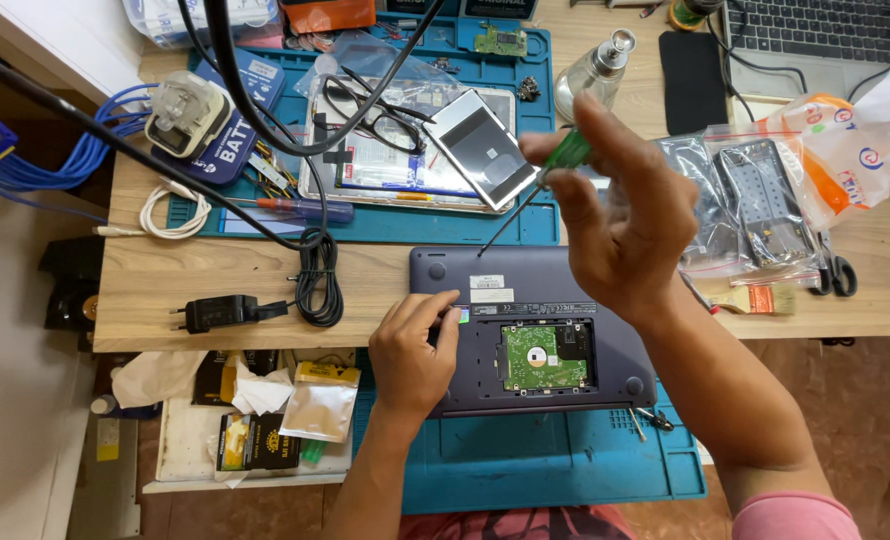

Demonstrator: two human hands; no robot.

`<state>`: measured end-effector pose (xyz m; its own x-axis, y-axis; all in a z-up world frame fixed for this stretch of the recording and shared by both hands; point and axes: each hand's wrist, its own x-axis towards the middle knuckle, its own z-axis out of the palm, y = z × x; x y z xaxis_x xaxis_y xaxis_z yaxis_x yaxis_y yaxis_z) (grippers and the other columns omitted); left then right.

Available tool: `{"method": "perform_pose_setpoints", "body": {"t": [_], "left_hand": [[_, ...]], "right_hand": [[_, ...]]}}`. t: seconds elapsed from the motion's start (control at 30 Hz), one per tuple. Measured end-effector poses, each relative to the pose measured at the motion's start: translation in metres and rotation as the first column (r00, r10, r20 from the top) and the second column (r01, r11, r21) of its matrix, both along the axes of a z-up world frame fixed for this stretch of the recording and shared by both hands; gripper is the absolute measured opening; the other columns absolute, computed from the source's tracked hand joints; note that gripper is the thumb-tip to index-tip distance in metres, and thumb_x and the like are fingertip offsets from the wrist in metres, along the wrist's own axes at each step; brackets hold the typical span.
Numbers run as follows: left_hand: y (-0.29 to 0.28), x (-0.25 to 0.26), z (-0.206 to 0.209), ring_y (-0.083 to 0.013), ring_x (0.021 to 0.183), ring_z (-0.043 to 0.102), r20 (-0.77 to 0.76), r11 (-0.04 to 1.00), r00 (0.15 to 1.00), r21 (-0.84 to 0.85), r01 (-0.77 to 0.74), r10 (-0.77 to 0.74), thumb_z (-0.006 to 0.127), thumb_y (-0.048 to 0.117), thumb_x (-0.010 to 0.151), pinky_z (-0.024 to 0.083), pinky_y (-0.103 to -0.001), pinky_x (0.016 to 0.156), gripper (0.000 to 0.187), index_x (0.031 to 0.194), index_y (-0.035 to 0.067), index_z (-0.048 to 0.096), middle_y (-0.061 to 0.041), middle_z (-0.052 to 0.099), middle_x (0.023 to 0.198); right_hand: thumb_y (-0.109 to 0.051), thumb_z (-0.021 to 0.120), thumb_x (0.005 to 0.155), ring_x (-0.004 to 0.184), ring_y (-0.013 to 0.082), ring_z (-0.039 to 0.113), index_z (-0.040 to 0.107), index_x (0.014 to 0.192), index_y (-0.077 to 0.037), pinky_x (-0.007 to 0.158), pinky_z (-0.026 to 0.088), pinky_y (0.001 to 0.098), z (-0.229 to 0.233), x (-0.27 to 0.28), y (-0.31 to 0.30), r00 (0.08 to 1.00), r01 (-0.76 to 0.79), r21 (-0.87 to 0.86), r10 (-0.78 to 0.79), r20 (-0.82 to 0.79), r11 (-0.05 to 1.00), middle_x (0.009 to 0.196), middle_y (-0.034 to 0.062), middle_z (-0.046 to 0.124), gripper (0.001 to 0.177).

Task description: The person uses a screwdriver to remove screws from the back panel of a laptop, then places the cover back on and secures it with screws.

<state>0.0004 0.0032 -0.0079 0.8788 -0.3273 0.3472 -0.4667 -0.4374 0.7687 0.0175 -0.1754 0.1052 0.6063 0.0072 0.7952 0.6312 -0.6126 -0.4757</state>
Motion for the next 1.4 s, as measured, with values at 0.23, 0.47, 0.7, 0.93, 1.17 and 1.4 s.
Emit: {"method": "perform_pose_setpoints", "body": {"t": [0.23, 0.47, 0.7, 0.93, 1.17, 1.4], "left_hand": [[0.000, -0.001, 0.000, -0.0170, 0.066, 0.059, -0.021, 1.000, 1.000, 0.003, -0.003, 0.003, 0.060, 0.012, 0.081, 0.047, -0.032, 0.058, 0.014, 0.092, 0.010, 0.068, -0.001, 0.065, 0.078], [-0.001, 0.000, 0.002, -0.0158, 0.066, 0.059, -0.046, 1.000, 0.999, -0.002, -0.007, 0.006, 0.061, 0.013, 0.081, 0.048, -0.031, 0.059, 0.013, 0.091, 0.011, 0.069, 0.000, 0.065, 0.076], [-0.003, -0.002, 0.003, -0.0193, 0.076, 0.063, -0.062, 1.000, 0.998, -0.014, -0.022, 0.021, 0.058, 0.013, 0.083, 0.049, -0.032, 0.062, 0.014, 0.089, 0.011, 0.070, -0.001, 0.067, 0.081], [-0.003, -0.004, 0.003, -0.0178, 0.071, 0.062, -0.059, 1.000, 0.998, 0.014, -0.028, 0.029, 0.057, 0.014, 0.084, 0.048, -0.032, 0.059, 0.015, 0.091, 0.010, 0.070, -0.001, 0.066, 0.080], [-0.005, -0.003, 0.005, -0.0165, 0.068, 0.061, -0.056, 0.999, 0.998, 0.018, -0.038, 0.039, 0.058, 0.014, 0.083, 0.048, -0.031, 0.059, 0.014, 0.090, 0.011, 0.070, 0.000, 0.066, 0.079], [-0.005, -0.004, 0.005, -0.0160, 0.068, 0.061, -0.061, 0.999, 0.997, 0.029, -0.037, 0.039, 0.058, 0.015, 0.083, 0.048, -0.031, 0.058, 0.015, 0.090, 0.011, 0.070, 0.000, 0.066, 0.078]], "right_hand": [[-0.005, 0.044, 0.102, 0.115, 0.0384, 0.058, 0.034, 0.133, -0.004, 0.103, 0.054, 0.0473, 0.002, 0.003, -0.007, 0.988, -0.142, 0.067, 0.146, -0.058, 0.988, 0.120, 0.0250, 0.053, 0.033], [-0.005, 0.059, 0.094, 0.094, 0.0318, 0.063, 0.046, 0.120, 0.000, 0.083, 0.054, 0.0398, 0.013, 0.003, -0.007, 0.999, -0.051, -0.007, 0.051, 0.002, 0.999, 0.101, 0.0197, 0.058, 0.030], [-0.003, 0.043, 0.104, 0.102, 0.0299, 0.066, 0.035, 0.136, -0.011, 0.089, 0.059, 0.0393, 0.011, -0.003, -0.007, 0.974, -0.213, 0.069, 0.217, -0.063, 0.975, 0.111, 0.0197, 0.061, 0.035], [-0.005, 0.047, 0.103, 0.120, 0.0395, 0.059, 0.037, 0.135, -0.009, 0.107, 0.054, 0.0475, 0.004, -0.002, -0.005, 0.995, -0.093, 0.037, 0.094, -0.031, 0.995, 0.136, 0.0174, 0.040, 0.034], [-0.005, 0.060, 0.094, 0.090, 0.0289, 0.063, 0.046, 0.123, -0.005, 0.079, 0.055, 0.0380, 0.008, 0.000, -0.005, 0.998, -0.039, 0.033, 0.037, 0.046, 0.999, 0.103, 0.0178, 0.058, 0.032], [-0.002, 0.050, 0.099, 0.109, 0.0333, 0.063, 0.041, 0.128, -0.006, 0.096, 0.055, 0.0441, 0.012, -0.006, -0.006, 0.993, -0.115, 0.005, 0.115, -0.022, 0.993, 0.114, 0.0181, 0.059, 0.030]]}}
